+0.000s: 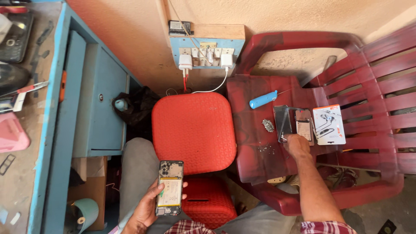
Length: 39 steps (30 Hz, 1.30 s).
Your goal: The person uses a screwdriver to remove screws from a disassembled mobile phone held in their left hand. They repeatedly place the removed screws onto a nearby red chair and continue unscrewing different sections of the phone's internal frame.
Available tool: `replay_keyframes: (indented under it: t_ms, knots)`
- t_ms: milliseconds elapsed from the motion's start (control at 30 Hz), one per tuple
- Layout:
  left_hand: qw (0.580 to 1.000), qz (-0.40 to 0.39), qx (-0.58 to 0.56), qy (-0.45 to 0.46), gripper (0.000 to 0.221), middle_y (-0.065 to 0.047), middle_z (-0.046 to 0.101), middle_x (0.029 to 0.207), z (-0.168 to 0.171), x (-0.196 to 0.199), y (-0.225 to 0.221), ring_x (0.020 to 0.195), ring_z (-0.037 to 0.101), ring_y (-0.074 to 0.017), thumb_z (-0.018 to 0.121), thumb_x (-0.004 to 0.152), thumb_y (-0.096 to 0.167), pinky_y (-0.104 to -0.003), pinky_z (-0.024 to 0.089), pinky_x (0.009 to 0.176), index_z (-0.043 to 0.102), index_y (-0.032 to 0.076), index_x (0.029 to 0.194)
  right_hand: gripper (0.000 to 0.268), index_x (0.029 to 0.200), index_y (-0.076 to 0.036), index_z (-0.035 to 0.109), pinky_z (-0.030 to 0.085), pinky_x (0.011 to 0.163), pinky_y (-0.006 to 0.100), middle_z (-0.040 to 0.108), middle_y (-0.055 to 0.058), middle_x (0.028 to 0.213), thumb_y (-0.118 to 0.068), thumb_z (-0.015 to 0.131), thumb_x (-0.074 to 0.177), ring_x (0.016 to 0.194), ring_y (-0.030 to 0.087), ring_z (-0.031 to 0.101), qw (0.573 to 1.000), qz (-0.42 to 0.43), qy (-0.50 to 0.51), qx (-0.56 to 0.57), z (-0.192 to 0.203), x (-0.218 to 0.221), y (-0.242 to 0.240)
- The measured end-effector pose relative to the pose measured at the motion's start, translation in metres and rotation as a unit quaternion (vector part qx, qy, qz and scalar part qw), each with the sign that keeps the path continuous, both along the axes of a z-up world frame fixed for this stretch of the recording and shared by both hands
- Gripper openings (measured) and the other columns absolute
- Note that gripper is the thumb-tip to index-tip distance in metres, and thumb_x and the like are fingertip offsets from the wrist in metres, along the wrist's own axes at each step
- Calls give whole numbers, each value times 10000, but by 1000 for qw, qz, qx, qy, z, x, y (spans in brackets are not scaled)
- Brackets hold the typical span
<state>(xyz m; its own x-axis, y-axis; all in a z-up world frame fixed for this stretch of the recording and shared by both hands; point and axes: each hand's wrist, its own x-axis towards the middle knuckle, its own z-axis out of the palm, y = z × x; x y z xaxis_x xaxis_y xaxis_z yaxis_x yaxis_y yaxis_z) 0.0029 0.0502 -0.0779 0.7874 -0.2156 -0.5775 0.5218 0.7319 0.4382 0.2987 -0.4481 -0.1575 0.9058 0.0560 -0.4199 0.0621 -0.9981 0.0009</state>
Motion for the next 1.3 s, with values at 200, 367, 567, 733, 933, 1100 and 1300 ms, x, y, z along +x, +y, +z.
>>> replay_keyframes:
  t_ms: [200,367,567,733,933,1100,1300]
  knots:
    - [999,1,-30,-29,645,-301,663,1311,-3,-2,1,1055,738,-406,551,930,350,-479,606,890,385,73,1488,310,1164,-234,744,566,894,456,767,125,1027,-171,751,860,986,349,724,999,32,-8,-3,50,-7,18]
    - [996,42,-55,-53,602,-271,626,1357,-1,-6,-2,1195,697,-364,551,946,261,-518,588,983,389,29,1477,251,1109,-239,749,564,839,464,773,108,983,-228,753,858,950,344,723,995,92,2,25,92,-23,60]
    - [994,31,-70,-83,613,-273,626,1352,2,-11,3,1170,682,-394,566,961,300,-490,594,951,378,61,1494,190,1016,-210,743,574,781,459,770,74,944,-266,733,835,892,315,737,964,216,53,143,90,-56,169]
    - [991,32,-75,-102,613,-275,637,1334,5,-15,8,1141,681,-414,558,970,332,-483,599,914,378,70,1495,238,1048,-126,713,571,810,458,745,143,905,-197,732,822,875,329,737,948,269,127,114,69,-76,264]
    - [991,53,-63,-105,613,-176,616,1362,9,-16,7,1244,651,-351,555,967,311,-495,608,967,378,50,1493,213,1025,-83,710,551,809,488,732,177,918,-183,745,841,911,374,702,941,322,93,38,56,-85,317]
    - [992,44,-65,-104,617,-231,620,1355,5,-17,9,1197,672,-380,563,971,321,-485,613,949,377,44,1490,266,1089,-111,714,559,826,459,741,159,970,-193,753,839,925,351,718,953,264,96,110,39,-82,304]
    - [994,23,-58,-87,652,-289,631,1343,0,-14,8,1115,701,-409,578,952,338,-467,618,907,368,71,1508,397,1180,-120,744,583,852,357,791,84,1055,-338,765,849,947,209,763,957,-7,41,288,18,-21,169]
